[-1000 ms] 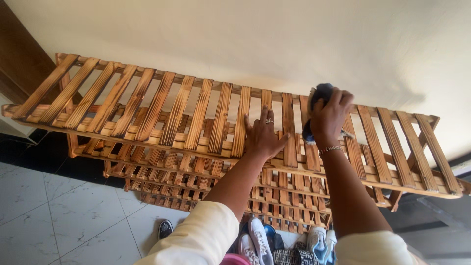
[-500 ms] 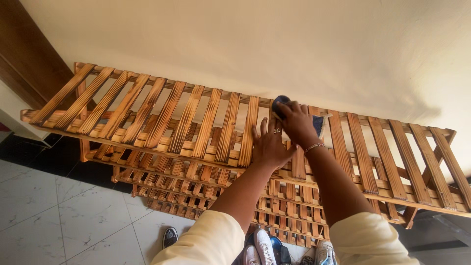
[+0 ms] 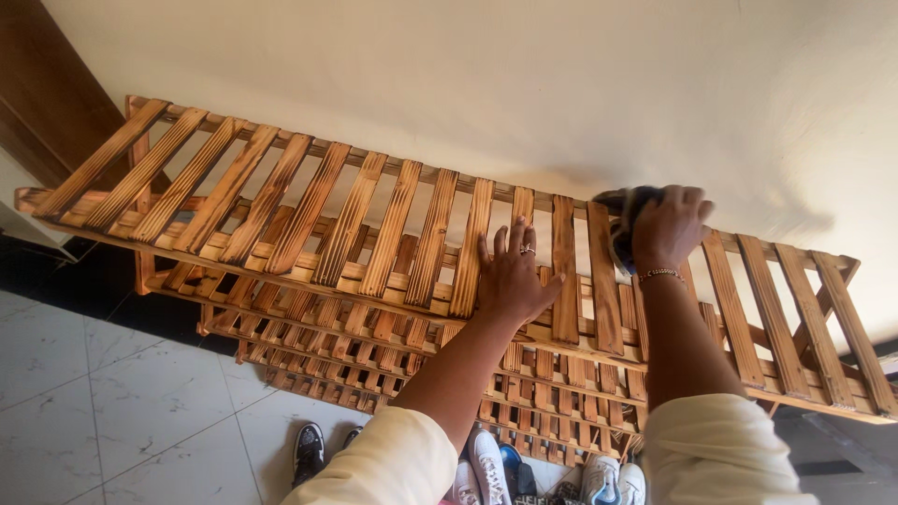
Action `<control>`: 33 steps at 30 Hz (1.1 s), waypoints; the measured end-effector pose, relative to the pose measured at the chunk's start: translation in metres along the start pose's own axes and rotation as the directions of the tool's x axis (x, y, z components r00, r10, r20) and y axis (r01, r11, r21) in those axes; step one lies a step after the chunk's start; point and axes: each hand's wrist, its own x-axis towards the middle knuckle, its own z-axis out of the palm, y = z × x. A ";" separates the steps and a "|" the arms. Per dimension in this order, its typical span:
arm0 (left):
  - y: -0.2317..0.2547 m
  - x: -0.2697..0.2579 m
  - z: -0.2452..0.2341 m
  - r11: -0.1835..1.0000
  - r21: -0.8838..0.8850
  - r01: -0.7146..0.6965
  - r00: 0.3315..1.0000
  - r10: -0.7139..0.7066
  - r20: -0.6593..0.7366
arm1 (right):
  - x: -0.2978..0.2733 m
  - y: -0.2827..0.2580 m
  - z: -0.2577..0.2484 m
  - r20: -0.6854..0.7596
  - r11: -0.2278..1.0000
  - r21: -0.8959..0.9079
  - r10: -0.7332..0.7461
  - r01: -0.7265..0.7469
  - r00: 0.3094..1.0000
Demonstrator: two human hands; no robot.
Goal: The person wipes a slider with a cloth and then cleans the top shelf of a wooden shoe rack using the same cloth, moving it across the surface to remove dust.
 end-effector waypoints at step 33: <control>0.007 -0.007 -0.020 0.994 -0.108 0.026 0.999 -0.024 0.022 | -0.118 -0.059 -0.072 0.231 0.844 0.205 -0.534 0.496 0.813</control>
